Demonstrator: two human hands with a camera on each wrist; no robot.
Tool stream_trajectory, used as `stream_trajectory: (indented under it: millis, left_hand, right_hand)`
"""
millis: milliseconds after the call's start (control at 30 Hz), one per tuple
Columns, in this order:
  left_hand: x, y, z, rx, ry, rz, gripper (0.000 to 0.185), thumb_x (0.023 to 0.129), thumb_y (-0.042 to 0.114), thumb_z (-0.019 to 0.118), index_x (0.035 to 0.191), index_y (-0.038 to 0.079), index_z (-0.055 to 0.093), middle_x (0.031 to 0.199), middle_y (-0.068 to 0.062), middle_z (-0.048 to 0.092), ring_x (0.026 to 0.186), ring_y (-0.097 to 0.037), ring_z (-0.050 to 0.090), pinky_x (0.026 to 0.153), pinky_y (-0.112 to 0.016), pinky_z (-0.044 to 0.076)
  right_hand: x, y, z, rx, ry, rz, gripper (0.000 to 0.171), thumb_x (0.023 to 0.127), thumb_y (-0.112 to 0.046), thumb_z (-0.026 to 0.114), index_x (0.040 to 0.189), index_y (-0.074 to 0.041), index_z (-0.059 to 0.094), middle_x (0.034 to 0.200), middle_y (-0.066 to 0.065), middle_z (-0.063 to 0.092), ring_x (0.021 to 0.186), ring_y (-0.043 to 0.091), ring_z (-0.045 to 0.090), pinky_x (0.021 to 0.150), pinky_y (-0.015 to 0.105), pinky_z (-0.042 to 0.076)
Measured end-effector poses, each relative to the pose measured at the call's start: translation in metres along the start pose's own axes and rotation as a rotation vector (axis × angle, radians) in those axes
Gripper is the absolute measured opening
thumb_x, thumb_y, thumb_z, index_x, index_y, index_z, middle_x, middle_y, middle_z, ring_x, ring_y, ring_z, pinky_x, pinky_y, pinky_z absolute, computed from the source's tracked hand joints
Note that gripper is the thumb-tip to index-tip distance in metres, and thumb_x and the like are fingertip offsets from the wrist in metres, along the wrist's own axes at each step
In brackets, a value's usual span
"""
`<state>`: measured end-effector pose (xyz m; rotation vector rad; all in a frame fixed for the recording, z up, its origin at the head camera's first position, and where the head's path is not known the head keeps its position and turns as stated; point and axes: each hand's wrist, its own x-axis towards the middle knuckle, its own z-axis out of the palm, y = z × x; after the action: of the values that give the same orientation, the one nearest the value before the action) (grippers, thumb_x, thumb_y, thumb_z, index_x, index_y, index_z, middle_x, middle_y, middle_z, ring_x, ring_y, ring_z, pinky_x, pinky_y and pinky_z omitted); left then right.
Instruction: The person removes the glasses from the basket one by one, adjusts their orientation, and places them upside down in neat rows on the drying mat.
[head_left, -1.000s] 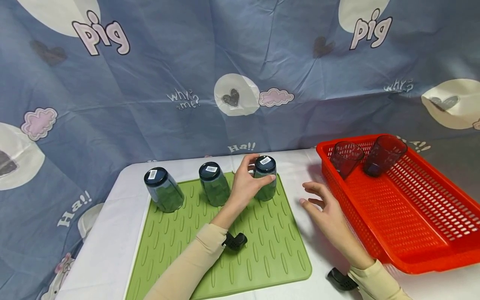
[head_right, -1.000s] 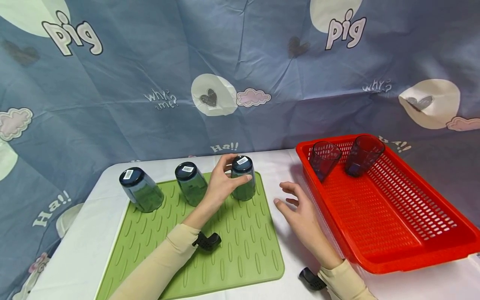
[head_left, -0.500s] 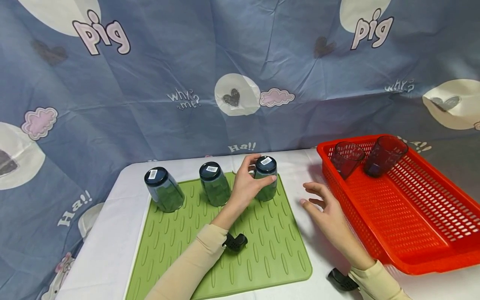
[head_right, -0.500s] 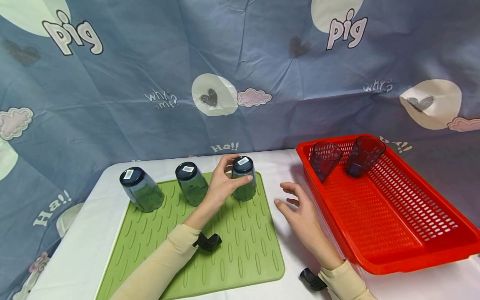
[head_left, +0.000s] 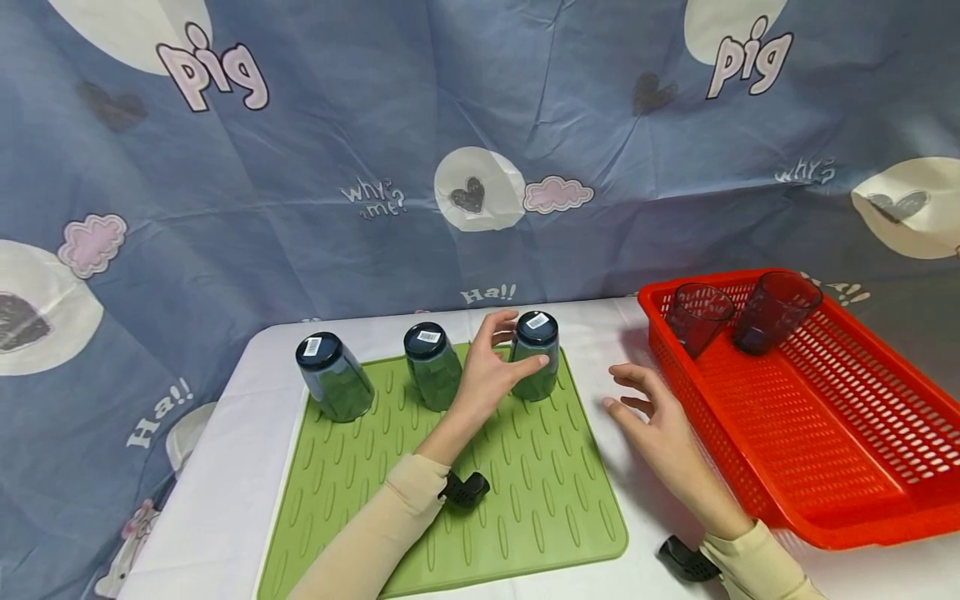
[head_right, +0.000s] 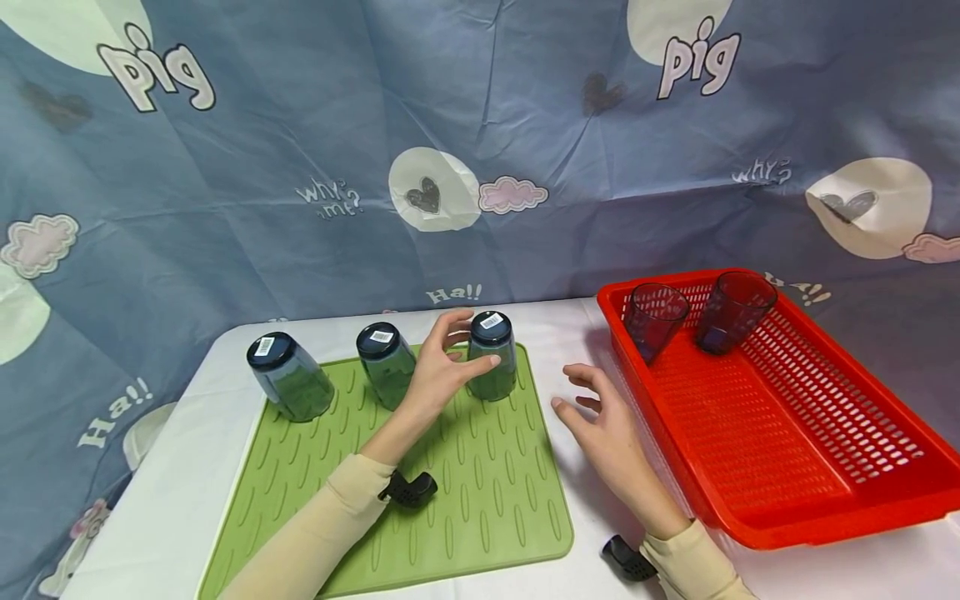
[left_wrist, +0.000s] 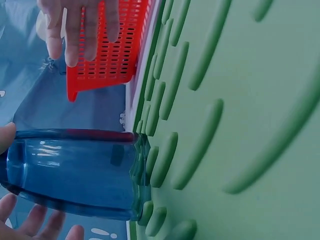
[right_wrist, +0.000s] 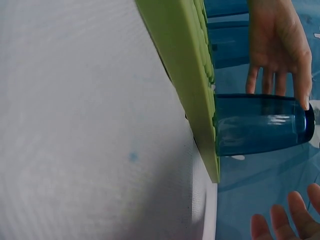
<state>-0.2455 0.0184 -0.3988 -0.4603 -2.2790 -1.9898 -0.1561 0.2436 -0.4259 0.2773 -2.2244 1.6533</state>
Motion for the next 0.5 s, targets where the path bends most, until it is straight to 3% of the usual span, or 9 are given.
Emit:
stream_trajectory:
  millis: [300,500]
  left_hand:
    - [-0.014,0.004,-0.008,0.041,-0.009,0.0,0.069,0.076,0.018,0.085,0.137,0.018,0.05,0.129,0.002,0.054,0.119,-0.02,0.05,0.101,-0.046,0.041]
    - [-0.025,0.008,-0.013,0.077,-0.023,0.014,0.07,0.078,0.022,0.084,0.138,0.024,0.048,0.134,0.002,0.052,0.123,-0.02,0.049,0.105,-0.048,0.039]
  right_hand:
    - [-0.001,0.0,0.001,0.005,-0.005,0.002,0.04,0.091,0.0,0.068,0.128,0.001,0.055,0.125,0.007,0.056,0.116,0.012,0.053,0.096,0.031,0.048]
    - [-0.001,-0.001,0.001,0.002,-0.008,0.006,0.04,0.091,-0.002,0.068,0.128,-0.001,0.055,0.126,0.006,0.056,0.116,0.012,0.052,0.097,0.03,0.047]
